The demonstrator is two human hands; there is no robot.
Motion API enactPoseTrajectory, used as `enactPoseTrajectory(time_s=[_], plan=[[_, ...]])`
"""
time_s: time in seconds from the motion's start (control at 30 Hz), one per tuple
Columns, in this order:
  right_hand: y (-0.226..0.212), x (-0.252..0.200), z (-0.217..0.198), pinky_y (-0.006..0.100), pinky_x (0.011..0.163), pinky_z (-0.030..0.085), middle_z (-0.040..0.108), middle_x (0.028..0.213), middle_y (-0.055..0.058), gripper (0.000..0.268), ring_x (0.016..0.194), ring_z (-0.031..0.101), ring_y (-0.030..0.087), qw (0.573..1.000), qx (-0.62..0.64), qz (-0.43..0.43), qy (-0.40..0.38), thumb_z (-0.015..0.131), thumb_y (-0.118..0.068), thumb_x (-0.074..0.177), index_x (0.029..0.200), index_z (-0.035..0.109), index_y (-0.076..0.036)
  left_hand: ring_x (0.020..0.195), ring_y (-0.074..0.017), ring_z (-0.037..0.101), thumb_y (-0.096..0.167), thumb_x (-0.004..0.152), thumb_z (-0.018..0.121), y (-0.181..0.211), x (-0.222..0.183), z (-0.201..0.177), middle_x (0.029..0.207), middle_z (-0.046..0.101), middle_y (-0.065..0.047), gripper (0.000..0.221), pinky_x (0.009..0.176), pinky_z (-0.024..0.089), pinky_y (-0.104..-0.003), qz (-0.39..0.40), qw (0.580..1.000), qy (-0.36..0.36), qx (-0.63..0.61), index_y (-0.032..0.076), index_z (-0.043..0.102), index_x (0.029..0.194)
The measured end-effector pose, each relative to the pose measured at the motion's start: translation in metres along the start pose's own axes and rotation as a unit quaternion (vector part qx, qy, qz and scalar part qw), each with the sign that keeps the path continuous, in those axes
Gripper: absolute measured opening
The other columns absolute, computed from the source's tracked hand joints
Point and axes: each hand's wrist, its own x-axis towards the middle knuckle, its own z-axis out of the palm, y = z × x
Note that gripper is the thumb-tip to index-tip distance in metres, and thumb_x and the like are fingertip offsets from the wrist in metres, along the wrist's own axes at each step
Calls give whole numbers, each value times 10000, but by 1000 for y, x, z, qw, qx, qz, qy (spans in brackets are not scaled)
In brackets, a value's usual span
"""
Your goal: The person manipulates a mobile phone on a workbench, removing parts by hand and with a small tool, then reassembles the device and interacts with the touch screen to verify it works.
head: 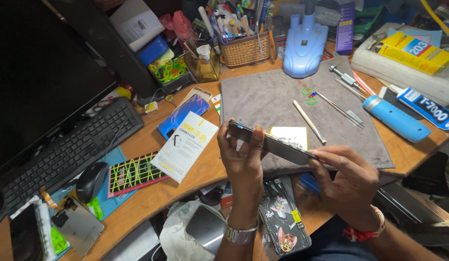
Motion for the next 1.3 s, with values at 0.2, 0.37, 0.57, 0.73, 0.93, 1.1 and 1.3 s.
enactPoseTrajectory(time_s=[0.2,0.37,0.57,0.73,0.93,1.1,1.3], plan=[[2,-9,-1,262,780,575,725,1015,136,180,911,724,173,998,55,19,14,758,14,889,1059,703,1,1017,-176,621,110,896,762,-8,0,-10,1160,597,-73,589,794,572,-296,9,1000,-10,-7,52,447,1390],[2,-11,-15,223,710,564,728,1032,130,160,868,719,144,997,72,36,9,755,9,901,1052,703,0,1156,-169,627,67,988,726,8,6,-32,1175,663,-86,365,1009,521,-298,142,980,-92,107,14,567,1312],[-4,-14,-23,197,647,573,730,1052,153,172,877,725,148,996,84,39,-3,759,12,890,1054,708,24,1013,-162,698,30,960,724,30,1,-52,1056,693,-84,263,919,582,-297,104,979,-140,102,4,650,1211],[-9,-12,-25,195,687,592,724,1054,155,200,930,733,152,996,86,12,-2,768,7,887,1077,708,17,918,-150,669,0,952,740,34,-2,-52,1018,718,-115,160,842,553,-278,86,982,-128,111,-13,680,1100],[-11,-10,-29,199,569,485,746,1016,171,220,790,702,151,996,60,59,-4,795,27,815,1021,722,45,943,-143,695,-5,946,735,35,-6,-49,1016,707,-103,112,868,580,-272,99,982,-145,72,7,650,1018],[-9,-4,-25,240,920,595,700,1077,143,191,1004,721,152,981,188,34,-21,731,18,935,1120,687,29,931,-135,698,-17,960,718,33,-9,-49,1011,715,-101,98,864,580,-259,103,983,-126,84,3,651,1029],[-9,7,-24,274,901,582,700,1100,173,217,1025,702,189,981,175,73,-45,733,29,884,1096,695,58,921,-132,693,-50,938,715,29,-8,-49,1030,712,-107,136,853,573,-250,112,986,-100,72,-8,645,1046]])
